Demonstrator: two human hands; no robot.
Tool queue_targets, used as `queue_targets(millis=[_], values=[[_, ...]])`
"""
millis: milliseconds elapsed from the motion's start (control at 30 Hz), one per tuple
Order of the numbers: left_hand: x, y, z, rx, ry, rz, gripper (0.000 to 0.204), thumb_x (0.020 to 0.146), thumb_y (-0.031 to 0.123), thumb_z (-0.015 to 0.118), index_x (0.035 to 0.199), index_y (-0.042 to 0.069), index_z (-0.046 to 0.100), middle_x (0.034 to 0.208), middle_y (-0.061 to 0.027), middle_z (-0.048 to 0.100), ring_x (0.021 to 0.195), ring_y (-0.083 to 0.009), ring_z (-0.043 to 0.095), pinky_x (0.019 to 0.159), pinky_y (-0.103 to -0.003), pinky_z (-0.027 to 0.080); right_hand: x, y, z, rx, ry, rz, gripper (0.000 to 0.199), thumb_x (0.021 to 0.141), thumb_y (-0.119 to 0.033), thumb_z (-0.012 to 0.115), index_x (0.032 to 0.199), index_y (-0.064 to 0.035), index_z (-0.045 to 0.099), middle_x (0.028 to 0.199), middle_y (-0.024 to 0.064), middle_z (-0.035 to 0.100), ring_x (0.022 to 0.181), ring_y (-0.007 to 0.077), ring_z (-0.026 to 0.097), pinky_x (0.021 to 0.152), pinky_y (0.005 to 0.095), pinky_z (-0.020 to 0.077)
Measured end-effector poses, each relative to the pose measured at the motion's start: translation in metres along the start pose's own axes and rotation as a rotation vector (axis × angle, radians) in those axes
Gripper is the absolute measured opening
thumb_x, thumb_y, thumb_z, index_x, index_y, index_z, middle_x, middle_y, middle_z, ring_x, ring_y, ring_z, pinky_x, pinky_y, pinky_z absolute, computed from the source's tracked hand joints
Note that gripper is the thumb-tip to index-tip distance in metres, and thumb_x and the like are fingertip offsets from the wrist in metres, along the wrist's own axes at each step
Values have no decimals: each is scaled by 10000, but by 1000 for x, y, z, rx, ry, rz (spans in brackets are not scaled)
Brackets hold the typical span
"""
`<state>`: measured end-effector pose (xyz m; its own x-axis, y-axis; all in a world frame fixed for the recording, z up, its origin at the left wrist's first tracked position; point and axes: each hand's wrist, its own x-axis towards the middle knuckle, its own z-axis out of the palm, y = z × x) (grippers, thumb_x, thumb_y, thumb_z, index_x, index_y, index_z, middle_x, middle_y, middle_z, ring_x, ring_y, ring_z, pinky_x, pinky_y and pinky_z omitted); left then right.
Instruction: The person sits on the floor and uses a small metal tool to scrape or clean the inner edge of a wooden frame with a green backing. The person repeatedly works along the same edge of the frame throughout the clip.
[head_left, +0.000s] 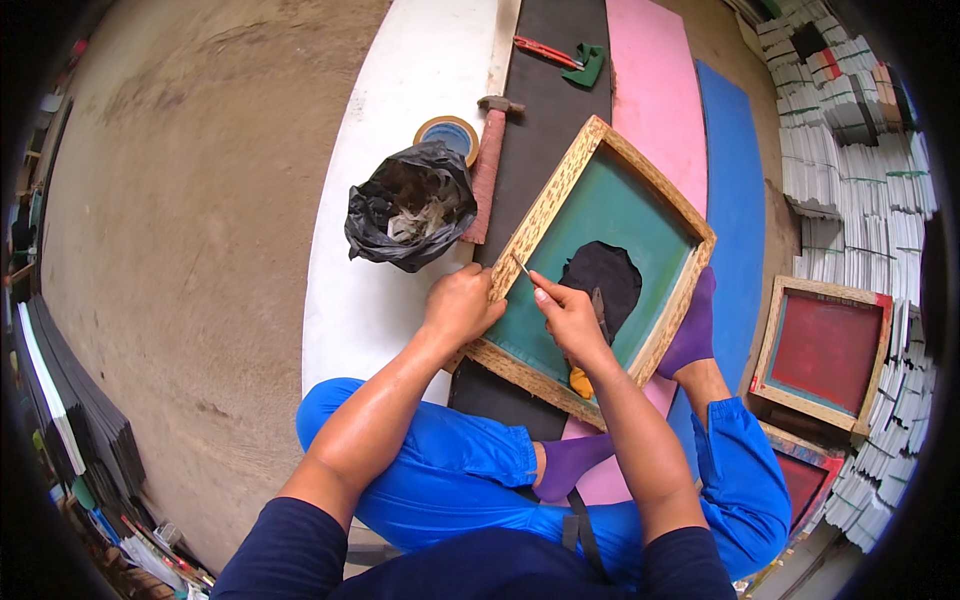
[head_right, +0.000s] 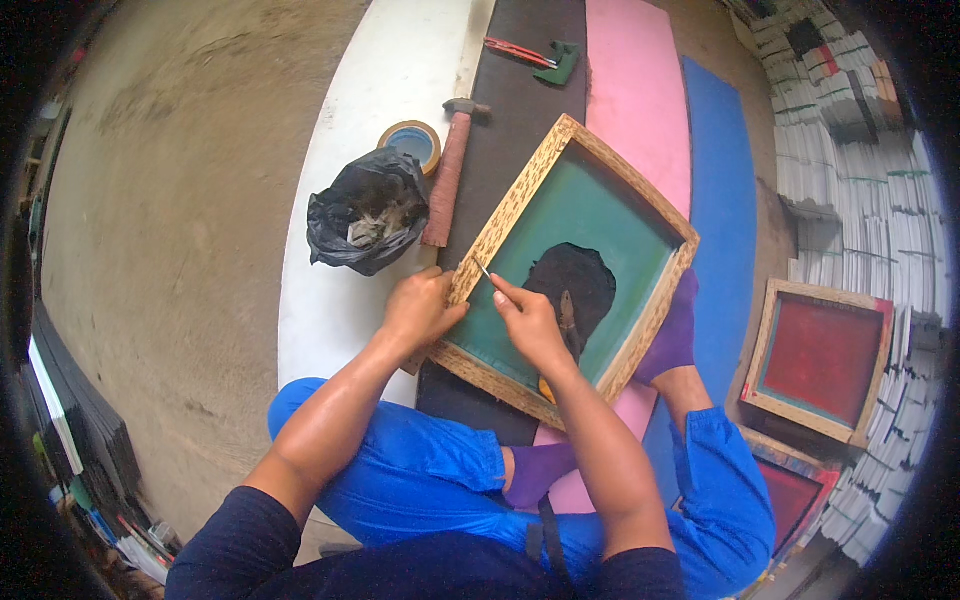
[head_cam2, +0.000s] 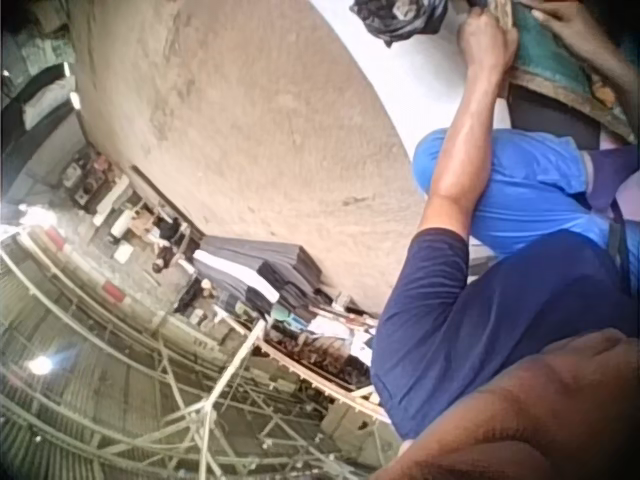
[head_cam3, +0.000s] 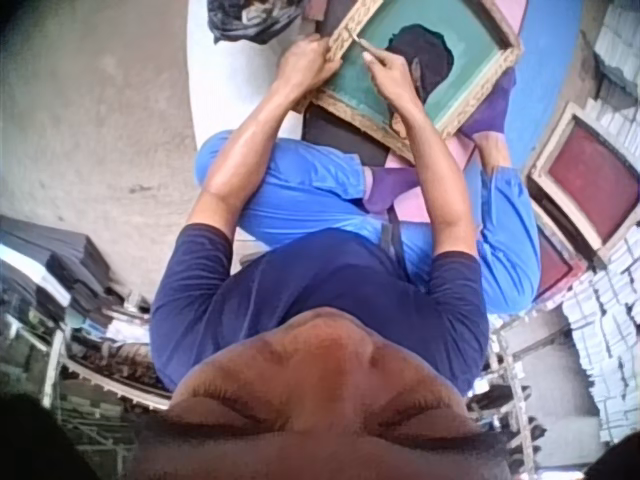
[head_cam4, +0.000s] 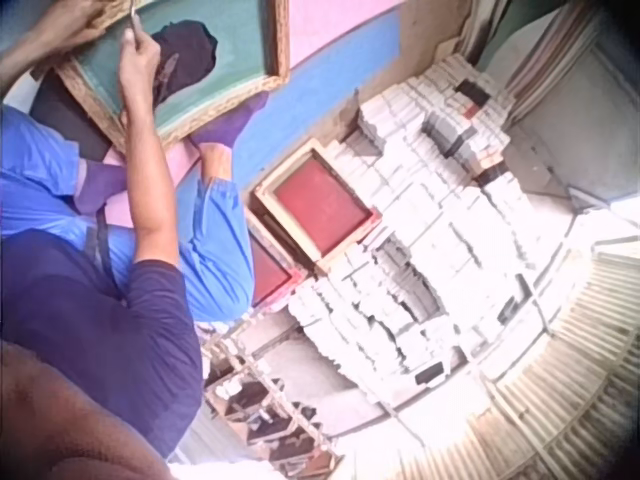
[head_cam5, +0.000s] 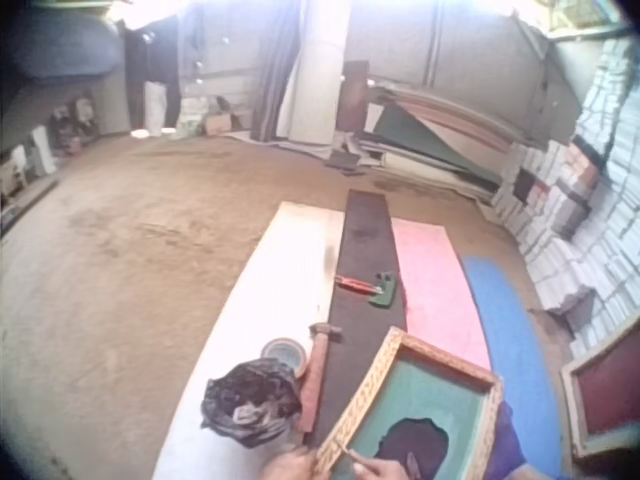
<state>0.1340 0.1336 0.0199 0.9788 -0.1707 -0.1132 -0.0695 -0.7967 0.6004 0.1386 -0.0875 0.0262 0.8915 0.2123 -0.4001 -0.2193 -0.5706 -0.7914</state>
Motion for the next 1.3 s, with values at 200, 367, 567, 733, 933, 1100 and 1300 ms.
queue_targets(millis=[200, 367, 567, 733, 933, 1100, 1300], values=[[-1, -4, -1, -3, -9, -16, 355, 788, 299, 817, 959, 4, 715, 926, -166, 696, 841, -374, 735, 758, -472, 608, -10, -21, -1, -409, 74, -123, 421, 1077, -267, 620, 1469, -114, 635, 984, 119, 801, 785, 229, 749, 739, 394, 570], [2, 0, 1, -15, -12, 3, 357, 789, 303, 816, 954, 3, 717, 924, -167, 695, 841, -372, 735, 758, -472, 607, 5, 1, -10, 440, -165, 256, 420, 1112, -352, 567, 1505, -209, 611, 713, 11, 598, 503, 103, 486, 470, 293, 416], [0, -3, -3, -13, -28, -21, 355, 790, 304, 813, 953, 3, 718, 921, -169, 691, 835, -379, 732, 759, -476, 605, 6, -48, -31, 707, -297, 631, 418, 1137, -325, 521, 1549, -266, 563, 686, -51, 449, 477, 25, 321, 394, 207, 236], [1, -1, 0, -9, -22, -25, 358, 785, 294, 810, 960, -5, 720, 920, -173, 689, 830, -383, 731, 759, -480, 605, -13, -24, -13, -141, 44, -9, 388, 1051, -312, 633, 1429, -237, 672, 981, 255, 750, 915, 418, 754, 824, 483, 582], [-1, -1, -1, -20, 2, -9, 360, 780, 285, 806, 960, -13, 718, 927, -176, 688, 823, -383, 731, 749, -477, 606, -22, -50, -11, -477, 83, -7, 347, 1058, -342, 594, 1387, -295, 692, 834, 221, 746, 801, 441, 743, 744, 535, 590], [-1, 0, 3, 1, 22, -8, 343, 779, 280, 804, 934, -12, 711, 925, -174, 687, 813, -381, 730, 743, -477, 607, -21, -71, -7, -803, 26, 9, 371, 1062, -339, 583, 1411, -249, 671, 850, 196, 762, 777, 444, 748, 718, 532, 597], [1, 0, 0, -2, -34, -39, 358, 798, 295, 822, 983, 5, 725, 942, -186, 690, 880, -395, 721, 792, -501, 589, -4, -30, -15, -234, -60, 27, 406, 1063, -253, 625, 1453, -145, 652, 1068, 221, 774, 972, 253, 747, 901, 383, 557]])
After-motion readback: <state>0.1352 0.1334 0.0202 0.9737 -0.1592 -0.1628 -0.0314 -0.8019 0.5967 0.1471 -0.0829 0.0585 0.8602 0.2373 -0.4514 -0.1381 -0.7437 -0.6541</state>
